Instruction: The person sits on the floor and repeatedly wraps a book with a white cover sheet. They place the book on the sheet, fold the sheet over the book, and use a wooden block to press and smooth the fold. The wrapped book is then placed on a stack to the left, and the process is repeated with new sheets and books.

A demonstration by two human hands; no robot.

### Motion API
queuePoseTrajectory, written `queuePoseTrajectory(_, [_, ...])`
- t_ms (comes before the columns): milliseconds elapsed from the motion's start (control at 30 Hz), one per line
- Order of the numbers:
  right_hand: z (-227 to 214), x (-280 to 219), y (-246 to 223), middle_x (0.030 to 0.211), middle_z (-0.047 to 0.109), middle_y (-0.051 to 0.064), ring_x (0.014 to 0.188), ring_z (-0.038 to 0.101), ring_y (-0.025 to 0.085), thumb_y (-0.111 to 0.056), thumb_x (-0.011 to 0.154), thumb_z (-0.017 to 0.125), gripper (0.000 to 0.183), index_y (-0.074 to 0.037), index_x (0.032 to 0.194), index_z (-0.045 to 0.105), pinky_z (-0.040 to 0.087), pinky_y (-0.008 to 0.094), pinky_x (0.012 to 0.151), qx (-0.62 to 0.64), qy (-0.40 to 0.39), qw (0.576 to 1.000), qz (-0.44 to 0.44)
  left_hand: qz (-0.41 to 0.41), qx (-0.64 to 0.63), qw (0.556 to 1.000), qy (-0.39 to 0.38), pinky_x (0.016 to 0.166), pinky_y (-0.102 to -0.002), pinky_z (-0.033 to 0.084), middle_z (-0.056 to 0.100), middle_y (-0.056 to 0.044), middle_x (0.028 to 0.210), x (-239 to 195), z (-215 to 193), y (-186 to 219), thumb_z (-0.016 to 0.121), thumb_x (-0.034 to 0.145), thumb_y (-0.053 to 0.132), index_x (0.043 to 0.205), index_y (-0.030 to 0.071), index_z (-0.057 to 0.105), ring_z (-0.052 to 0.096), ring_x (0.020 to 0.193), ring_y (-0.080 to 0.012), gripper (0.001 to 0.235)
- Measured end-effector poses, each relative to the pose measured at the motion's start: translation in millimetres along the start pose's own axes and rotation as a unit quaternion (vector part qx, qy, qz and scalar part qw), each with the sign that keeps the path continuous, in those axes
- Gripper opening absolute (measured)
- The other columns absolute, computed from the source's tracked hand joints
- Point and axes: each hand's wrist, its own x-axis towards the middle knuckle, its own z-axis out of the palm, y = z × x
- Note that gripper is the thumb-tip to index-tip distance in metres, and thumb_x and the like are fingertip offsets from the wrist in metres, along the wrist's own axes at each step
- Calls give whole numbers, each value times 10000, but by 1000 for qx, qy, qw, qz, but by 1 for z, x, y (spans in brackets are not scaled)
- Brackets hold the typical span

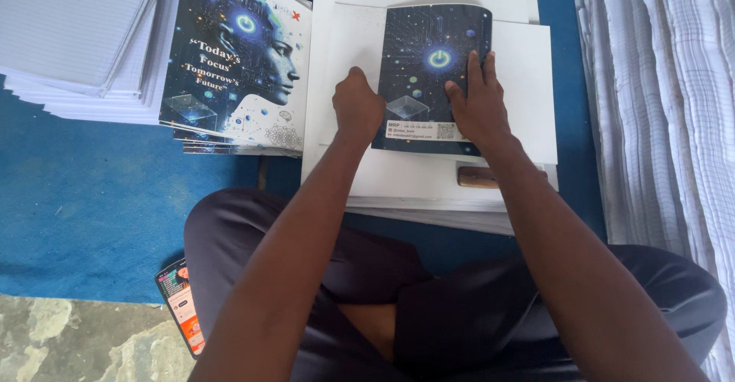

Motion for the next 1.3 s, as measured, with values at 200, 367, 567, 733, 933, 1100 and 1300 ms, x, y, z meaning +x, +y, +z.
queuePoseTrajectory(200, [3,1,0,1680,91,292,1501,252,515,-416,1048,526,739,-84,1637,226,342,548,1186,-16,2,1000,-3,5,-3,1000,10,754,-476,591,703,-233,805,1,2,-3,771,722,-10,824,4,559,736,806,-422,236])
queuePoseTrajectory(367, [6,1,1,1669,76,315,1493,251,540,-414,1061,508,733,-63,1633,214,355,562,1168,-32,9,999,-20,-4,-14,1000,-8,744,-470,594,697,-222,796,1,1,-4,745,728,-14,825,2,552,744,787,-406,216])
queuePoseTrajectory(567, [15,2,6,1674,83,317,1487,177,585,-444,1066,478,727,-72,1635,220,277,589,1203,-84,6,996,-18,16,3,1000,-4,762,-485,587,706,-238,831,2,2,-2,716,754,5,895,-2,575,733,823,-430,199])
queuePoseTrajectory(733, [23,5,10,1681,98,257,1554,43,464,-503,1048,378,718,-101,1622,221,84,632,1223,-169,-13,986,-5,78,9,997,-24,800,-514,563,722,-237,885,1,4,-1,624,813,-13,1135,28,630,723,889,-446,325])
queuePoseTrajectory(933, [27,4,16,1679,125,253,1558,49,437,-522,1054,316,715,-98,1624,237,46,698,1192,-177,-11,984,-9,110,119,982,-99,864,-480,560,669,-204,1069,5,11,6,678,854,85,1054,96,724,662,1046,-393,205])
queuePoseTrajectory(1100, [35,-8,17,1679,181,261,1567,99,434,-538,1078,305,717,-78,1627,280,59,724,1190,-167,50,984,-32,137,238,953,-131,847,-485,561,586,-134,1211,5,16,18,725,825,118,988,77,737,598,1136,-331,168])
queuePoseTrajectory(1300, [33,-9,17,1679,180,255,1567,96,420,-622,1055,327,788,-63,1610,306,50,710,1193,-152,57,986,-37,263,296,906,-149,933,-537,512,619,-86,1193,12,14,31,747,825,117,1022,126,761,582,1190,-285,197])
